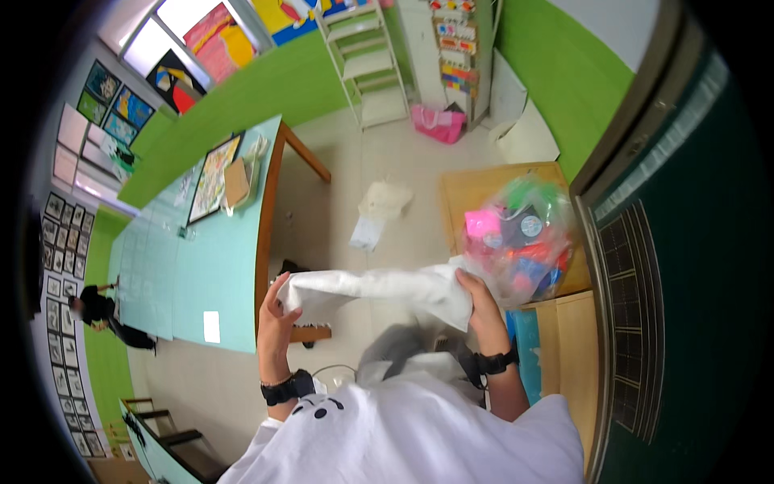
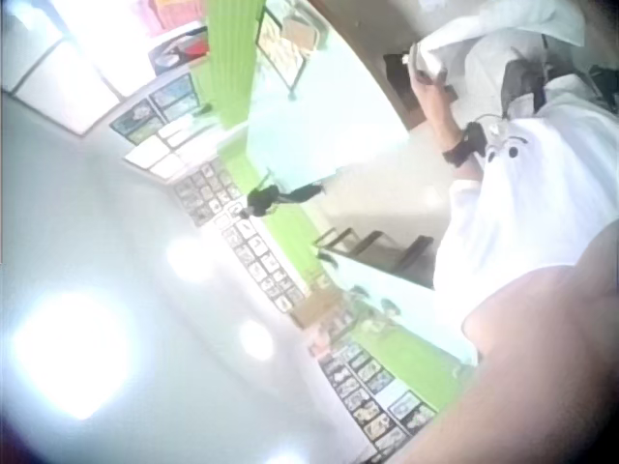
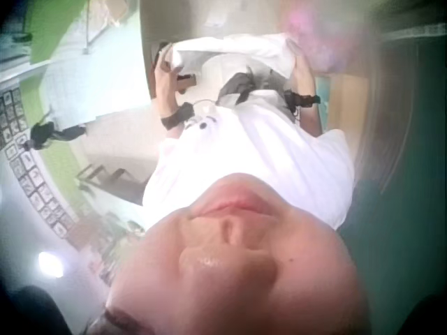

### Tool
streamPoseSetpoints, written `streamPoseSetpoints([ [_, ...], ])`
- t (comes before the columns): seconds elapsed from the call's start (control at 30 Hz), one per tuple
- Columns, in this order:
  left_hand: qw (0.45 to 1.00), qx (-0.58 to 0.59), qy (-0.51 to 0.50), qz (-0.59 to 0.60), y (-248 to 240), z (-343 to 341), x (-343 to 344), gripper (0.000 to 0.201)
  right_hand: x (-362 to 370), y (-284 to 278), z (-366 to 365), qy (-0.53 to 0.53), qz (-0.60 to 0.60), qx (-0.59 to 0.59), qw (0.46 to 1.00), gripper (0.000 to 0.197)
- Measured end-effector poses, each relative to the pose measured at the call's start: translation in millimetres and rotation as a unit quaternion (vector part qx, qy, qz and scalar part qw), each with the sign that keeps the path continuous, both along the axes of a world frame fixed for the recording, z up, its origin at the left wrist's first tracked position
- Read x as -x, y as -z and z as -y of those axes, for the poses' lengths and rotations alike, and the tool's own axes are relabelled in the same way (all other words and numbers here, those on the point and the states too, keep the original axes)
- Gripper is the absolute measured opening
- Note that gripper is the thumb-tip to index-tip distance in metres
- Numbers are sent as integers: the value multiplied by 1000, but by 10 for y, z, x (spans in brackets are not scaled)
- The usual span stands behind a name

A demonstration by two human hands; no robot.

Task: The person wipes a chalkboard, the frame of large wall posters, a tabletop, and a green wall with a white cloth.

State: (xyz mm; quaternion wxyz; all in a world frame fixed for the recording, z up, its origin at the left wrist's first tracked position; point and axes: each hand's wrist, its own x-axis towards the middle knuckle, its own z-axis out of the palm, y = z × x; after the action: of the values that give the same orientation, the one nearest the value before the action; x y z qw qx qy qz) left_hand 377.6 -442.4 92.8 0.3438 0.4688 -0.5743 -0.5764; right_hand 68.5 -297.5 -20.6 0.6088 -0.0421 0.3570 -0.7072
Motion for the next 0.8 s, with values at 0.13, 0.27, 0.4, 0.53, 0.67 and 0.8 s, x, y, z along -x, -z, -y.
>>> streamPoseSetpoints([
  [0.13,995,-8,26,96,236,586,1,54,118,207,604,1,-2,-11,1000,29],
  [0.27,967,71,93,227,757,1317,-259,47,193,459,1424,-7,-21,-48,999,25],
  [0.4,963,111,119,217,733,2144,-108,40,331,201,2362,13,-18,-58,998,21],
  [0.53,976,23,119,181,565,3271,221,31,685,33,3274,39,-54,-31,997,25],
  [0.67,992,-58,105,-32,420,4365,964,26,964,-242,3930,84,-103,-33,991,33],
  [0.8,985,26,166,-29,94,5100,2057,33,1396,-61,4403,132,-51,7,990,37],
])
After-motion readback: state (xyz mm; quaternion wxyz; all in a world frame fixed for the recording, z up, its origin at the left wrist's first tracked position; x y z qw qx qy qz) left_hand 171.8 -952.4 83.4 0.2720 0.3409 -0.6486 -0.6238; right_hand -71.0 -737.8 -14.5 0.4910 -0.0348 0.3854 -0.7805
